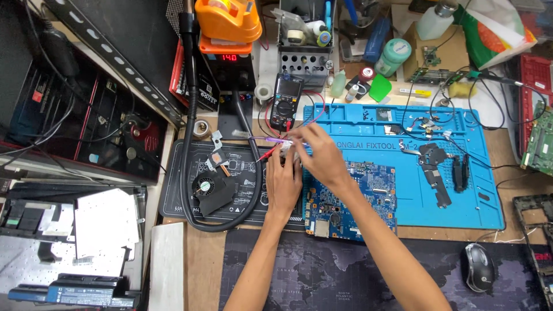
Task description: Repairing a laptop motherboard by applying heat and cleaning components
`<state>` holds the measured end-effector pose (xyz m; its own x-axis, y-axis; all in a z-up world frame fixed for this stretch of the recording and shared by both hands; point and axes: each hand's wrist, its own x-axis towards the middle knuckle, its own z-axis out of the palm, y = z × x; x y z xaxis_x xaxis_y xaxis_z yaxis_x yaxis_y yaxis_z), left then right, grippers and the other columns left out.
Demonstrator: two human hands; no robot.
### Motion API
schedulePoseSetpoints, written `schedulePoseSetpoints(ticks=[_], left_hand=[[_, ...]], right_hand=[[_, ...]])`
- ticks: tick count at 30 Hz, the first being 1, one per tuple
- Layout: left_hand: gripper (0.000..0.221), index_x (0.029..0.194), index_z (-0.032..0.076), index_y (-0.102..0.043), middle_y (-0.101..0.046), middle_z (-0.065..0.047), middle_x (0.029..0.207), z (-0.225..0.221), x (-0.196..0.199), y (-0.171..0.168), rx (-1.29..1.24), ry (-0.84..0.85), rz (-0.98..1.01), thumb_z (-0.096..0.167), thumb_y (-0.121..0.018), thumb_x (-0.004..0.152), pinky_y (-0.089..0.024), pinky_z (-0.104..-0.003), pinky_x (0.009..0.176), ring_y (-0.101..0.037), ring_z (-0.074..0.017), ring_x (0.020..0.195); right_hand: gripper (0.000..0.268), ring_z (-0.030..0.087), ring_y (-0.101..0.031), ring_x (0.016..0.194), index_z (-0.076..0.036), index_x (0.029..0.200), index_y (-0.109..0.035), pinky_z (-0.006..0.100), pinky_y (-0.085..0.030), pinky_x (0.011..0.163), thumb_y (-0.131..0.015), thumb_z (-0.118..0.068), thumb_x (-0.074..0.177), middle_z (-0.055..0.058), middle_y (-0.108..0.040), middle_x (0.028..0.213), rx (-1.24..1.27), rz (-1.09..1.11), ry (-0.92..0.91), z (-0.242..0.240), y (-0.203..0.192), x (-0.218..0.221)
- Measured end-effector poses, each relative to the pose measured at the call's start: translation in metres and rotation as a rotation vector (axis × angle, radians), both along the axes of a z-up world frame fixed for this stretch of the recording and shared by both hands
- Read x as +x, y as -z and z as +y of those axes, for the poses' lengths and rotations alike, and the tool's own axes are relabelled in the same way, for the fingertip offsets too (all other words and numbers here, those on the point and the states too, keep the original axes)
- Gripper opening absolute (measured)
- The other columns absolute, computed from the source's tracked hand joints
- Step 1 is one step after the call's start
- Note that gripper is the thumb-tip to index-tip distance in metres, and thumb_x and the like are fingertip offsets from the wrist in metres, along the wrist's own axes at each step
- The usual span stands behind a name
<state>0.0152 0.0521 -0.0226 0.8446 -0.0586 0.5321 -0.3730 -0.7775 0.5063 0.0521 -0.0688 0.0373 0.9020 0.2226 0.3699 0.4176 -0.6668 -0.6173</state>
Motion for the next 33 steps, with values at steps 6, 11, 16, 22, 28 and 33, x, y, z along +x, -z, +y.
schedulePoseSetpoints(ticks=[6,11,16,22,28,33], left_hand=[[0.020,0.110,0.001,-0.069,-0.054,-0.015,0.110,0.001,0.004,0.047,-0.010,0.042,0.075,0.004,-0.066,0.090,-0.042,-0.039,0.072,-0.053,-0.0329,0.086],[0.025,0.113,0.001,-0.069,-0.054,-0.014,0.108,0.005,0.003,0.039,-0.057,0.065,0.104,0.001,-0.065,0.088,-0.042,-0.038,0.075,-0.052,-0.0306,0.088],[0.024,0.110,0.001,-0.071,-0.055,-0.012,0.104,0.004,0.005,0.044,-0.085,0.064,0.078,-0.001,-0.066,0.087,-0.043,-0.039,0.076,-0.053,-0.0297,0.088],[0.022,0.103,0.001,-0.072,-0.055,-0.011,0.097,0.006,-0.001,0.023,-0.087,0.068,0.051,0.000,-0.069,0.081,-0.044,-0.040,0.076,-0.052,-0.0308,0.085],[0.007,0.089,0.003,-0.066,-0.053,-0.013,0.092,0.005,0.001,0.040,-0.021,0.031,-0.029,0.006,-0.068,0.084,-0.045,-0.043,0.074,-0.054,-0.0341,0.083],[0.019,0.110,0.000,-0.070,-0.057,-0.013,0.092,0.004,-0.006,0.016,-0.037,0.046,-0.046,0.004,-0.064,0.094,-0.046,-0.039,0.077,-0.058,-0.0323,0.086]], right_hand=[[0.024,0.027,-0.069,0.099,-0.016,0.117,-0.066,0.042,-0.057,0.085,-0.066,-0.013,0.093,0.006,-0.065,0.100,-0.327,0.049,-0.108,0.028,0.034,0.032],[0.021,0.031,-0.068,0.096,-0.014,0.112,-0.063,0.046,-0.059,0.077,-0.067,-0.015,0.091,0.008,-0.064,0.101,-0.415,0.073,-0.106,0.047,0.055,0.055],[0.020,0.033,-0.071,0.096,-0.014,0.106,-0.066,0.051,-0.061,0.074,-0.073,-0.020,0.088,0.009,-0.066,0.104,-0.406,0.194,-0.108,0.053,0.058,0.062],[0.016,0.032,-0.068,0.100,-0.013,0.104,-0.070,0.048,-0.062,0.076,-0.070,-0.019,0.089,0.007,-0.061,0.109,-0.423,0.056,-0.052,0.047,0.058,0.055],[0.032,0.021,-0.058,0.096,-0.014,0.131,-0.052,0.035,-0.050,0.074,-0.058,-0.017,0.100,0.000,-0.052,0.106,-0.447,-0.341,0.115,0.025,0.017,0.025],[0.071,0.050,-0.069,0.102,-0.012,0.157,-0.015,0.053,-0.064,0.086,-0.056,0.010,0.104,0.032,-0.061,0.112,0.409,-0.162,0.031,0.010,-0.098,-0.020]])
